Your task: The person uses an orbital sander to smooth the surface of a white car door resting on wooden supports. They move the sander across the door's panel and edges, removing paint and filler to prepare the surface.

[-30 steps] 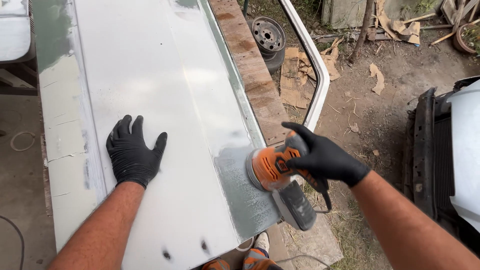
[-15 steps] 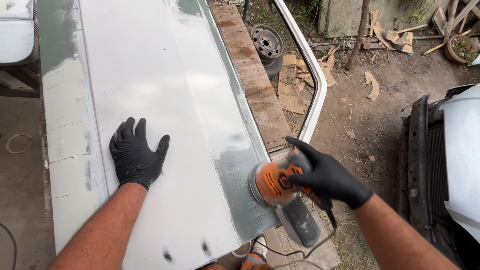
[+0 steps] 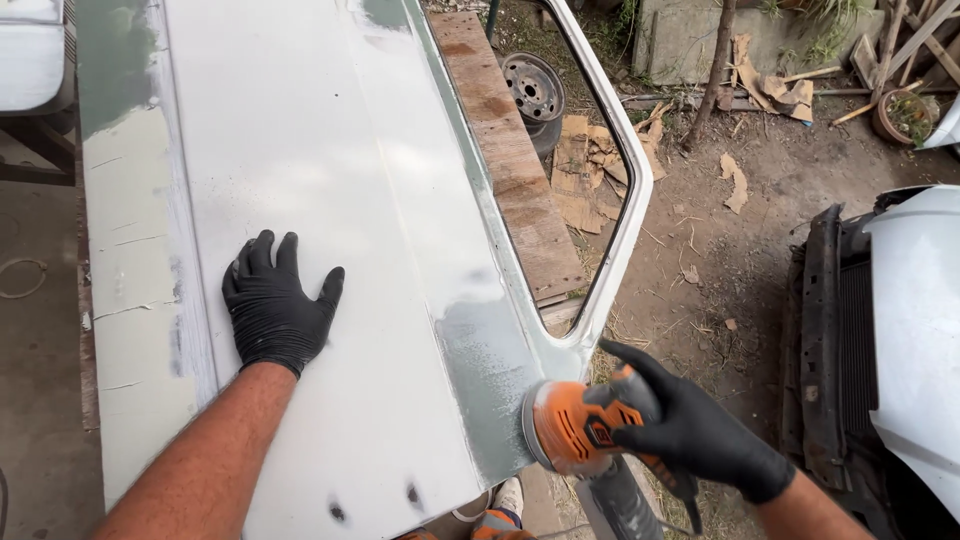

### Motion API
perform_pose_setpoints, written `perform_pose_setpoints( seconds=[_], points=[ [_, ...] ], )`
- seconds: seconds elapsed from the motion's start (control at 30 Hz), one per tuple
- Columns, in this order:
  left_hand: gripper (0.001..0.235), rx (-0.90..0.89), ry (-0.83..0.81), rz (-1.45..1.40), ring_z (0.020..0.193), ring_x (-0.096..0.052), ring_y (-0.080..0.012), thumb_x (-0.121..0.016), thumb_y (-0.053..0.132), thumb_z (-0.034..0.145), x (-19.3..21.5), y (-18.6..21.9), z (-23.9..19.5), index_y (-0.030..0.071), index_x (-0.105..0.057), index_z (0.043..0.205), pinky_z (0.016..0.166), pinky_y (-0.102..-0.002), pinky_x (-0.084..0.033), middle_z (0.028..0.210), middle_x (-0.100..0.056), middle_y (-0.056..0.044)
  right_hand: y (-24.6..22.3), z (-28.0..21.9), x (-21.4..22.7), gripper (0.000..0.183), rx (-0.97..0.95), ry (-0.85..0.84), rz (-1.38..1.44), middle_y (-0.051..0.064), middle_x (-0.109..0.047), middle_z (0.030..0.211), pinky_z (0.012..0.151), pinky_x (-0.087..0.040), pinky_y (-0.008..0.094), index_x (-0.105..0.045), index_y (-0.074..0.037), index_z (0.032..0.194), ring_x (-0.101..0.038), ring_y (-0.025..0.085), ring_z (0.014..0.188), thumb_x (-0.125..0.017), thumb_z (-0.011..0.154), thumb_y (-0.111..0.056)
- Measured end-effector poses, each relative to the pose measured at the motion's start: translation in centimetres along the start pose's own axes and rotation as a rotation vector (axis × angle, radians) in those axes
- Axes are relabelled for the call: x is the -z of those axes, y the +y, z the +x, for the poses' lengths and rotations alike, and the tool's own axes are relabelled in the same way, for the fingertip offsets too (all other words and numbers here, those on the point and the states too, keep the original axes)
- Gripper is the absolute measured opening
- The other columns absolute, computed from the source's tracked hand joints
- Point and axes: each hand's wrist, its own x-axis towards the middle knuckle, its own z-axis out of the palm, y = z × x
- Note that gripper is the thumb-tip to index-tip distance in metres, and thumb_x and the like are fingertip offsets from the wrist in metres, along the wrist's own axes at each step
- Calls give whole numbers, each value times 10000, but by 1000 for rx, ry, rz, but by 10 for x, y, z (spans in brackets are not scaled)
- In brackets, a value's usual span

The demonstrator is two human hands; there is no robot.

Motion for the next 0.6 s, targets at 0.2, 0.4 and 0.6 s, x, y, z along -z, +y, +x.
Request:
perform_pose_setpoints(
  seconds=[0.2, 0.4, 0.6],
  points=[
    [882, 5, 3, -40, 1648, -273, -347, -435, 800, 1042, 6, 2, 0, 186, -460, 1675, 1336, -573, -178, 1692, -370, -121, 16, 53, 10, 1071, 86, 33, 194, 289, -833, 1281, 1056, -613, 548, -527, -389, 1675, -776, 413, 1209, -931, 739, -62],
    [895, 9, -14, -12, 1655, -277, -335, -399, 826, 1041, 4, 0, 1, 202, -445, 1680, 1338, -571, -181, 1704, -370, -109, -63, 141, 24, 963, 208, 70, -5, 201, -745, 1400, 1108, -522, 546, -525, -461, 1621, -705, 432, 1305, -942, 762, -344],
    [887, 0, -14, -28, 1652, -260, -347, -441, 800, 1029, 2, -3, 0, 194, -436, 1676, 1333, -585, -184, 1695, -358, -119, -47, 110, 26, 1021, 198, 19, -103, 241, -770, 1348, 1101, -537, 584, -491, -458, 1642, -700, 493, 1293, -958, 741, -338]
  ],
)
